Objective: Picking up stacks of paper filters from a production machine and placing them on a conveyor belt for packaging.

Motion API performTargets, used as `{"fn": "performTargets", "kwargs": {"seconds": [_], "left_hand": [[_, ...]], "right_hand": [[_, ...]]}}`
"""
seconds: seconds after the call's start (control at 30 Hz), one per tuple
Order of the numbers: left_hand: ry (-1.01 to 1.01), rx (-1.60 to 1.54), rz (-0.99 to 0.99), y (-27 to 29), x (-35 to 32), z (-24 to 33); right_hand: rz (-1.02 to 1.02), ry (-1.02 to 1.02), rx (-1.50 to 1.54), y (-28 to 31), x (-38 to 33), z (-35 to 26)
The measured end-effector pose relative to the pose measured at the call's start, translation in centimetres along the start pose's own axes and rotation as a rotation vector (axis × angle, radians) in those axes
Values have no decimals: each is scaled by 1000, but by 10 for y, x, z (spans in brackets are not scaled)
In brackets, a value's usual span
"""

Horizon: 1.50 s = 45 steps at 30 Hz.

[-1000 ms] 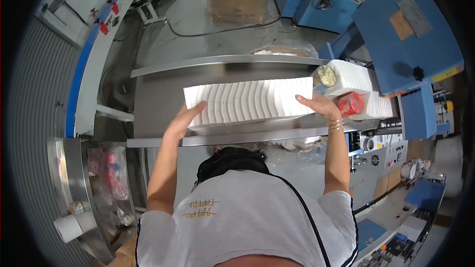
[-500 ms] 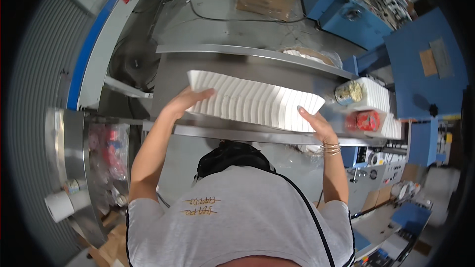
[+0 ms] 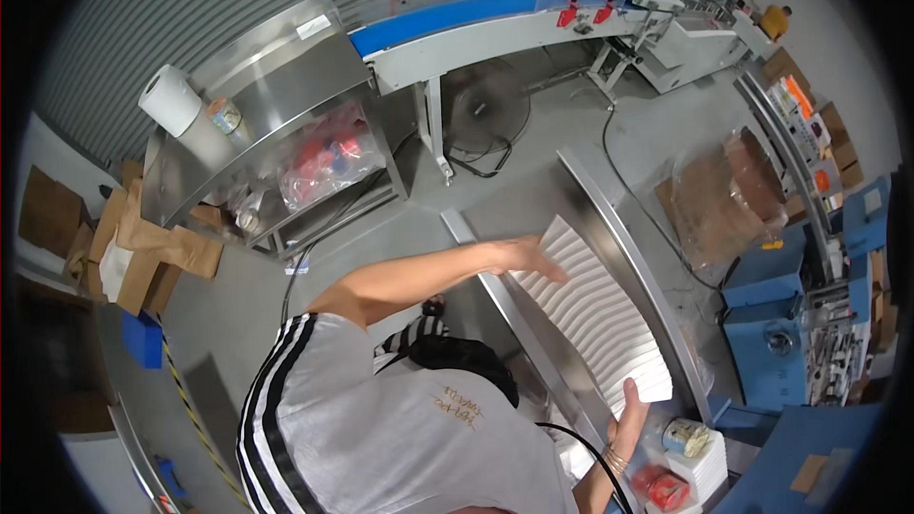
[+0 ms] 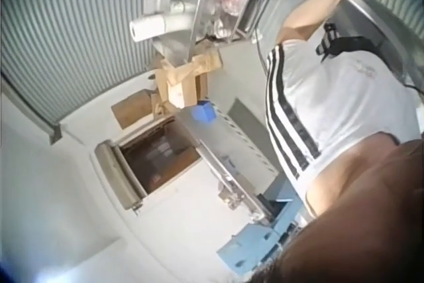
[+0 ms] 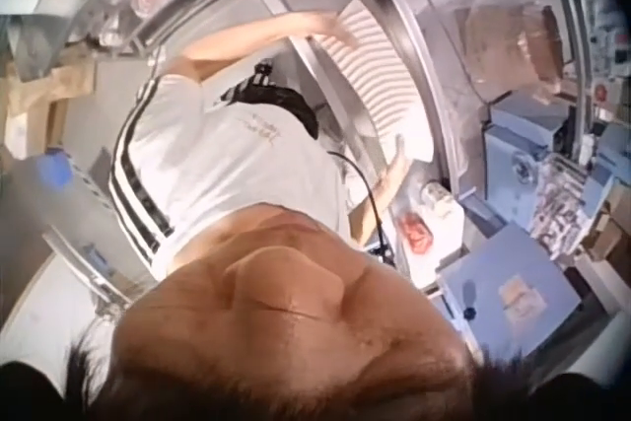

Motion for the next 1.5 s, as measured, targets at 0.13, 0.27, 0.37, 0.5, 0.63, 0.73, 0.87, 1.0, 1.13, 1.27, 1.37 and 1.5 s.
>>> {"fn": "performTargets", "kwargs": {"seconds": [0.13,0.27,0.37,0.5,0.63,0.73,0.87,1.0,1.13,1.27,1.37,1.5], "left_hand": [[-155,-144,30,60,-14,8],[-320,-224,172,162,-58,39],[-254,-217,278,253,-101,34],[-292,-190,542,372,-174,16],[-158,-315,719,462,-244,-12],[-36,-326,894,517,-299,-45],[10,-525,1106,563,-355,-81],[94,-594,1107,579,-384,-89],[450,-192,1246,589,-393,-91],[735,66,1289,571,-388,-77],[576,-203,1341,542,-347,-60],[75,-914,1367,499,-248,-63]], "right_hand": [[-134,156,-20,-59,24,-47],[-319,256,-24,-179,43,-96],[-461,277,-40,-292,50,-112],[-580,255,-173,-446,73,-94],[-764,114,-314,-604,62,-81],[-919,-31,-447,-707,62,-55],[-1349,164,-556,-842,56,-38],[-1609,178,-841,-950,42,-26],[-1677,-86,-878,-1066,78,29],[-1857,715,-1153,-1138,27,-11],[-1757,1054,-1350,-1197,33,7],[-1754,1322,-1330,-1215,-16,14]]}}
Point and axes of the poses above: each hand's wrist, its own x-axis towards the middle knuckle, its own y-axis out of the back of the hand, z = x × y, the point moved 6 cm from there along x, towards the middle knuckle, and after that the axes turned 1 degree about -x, right-handed, at the moved point
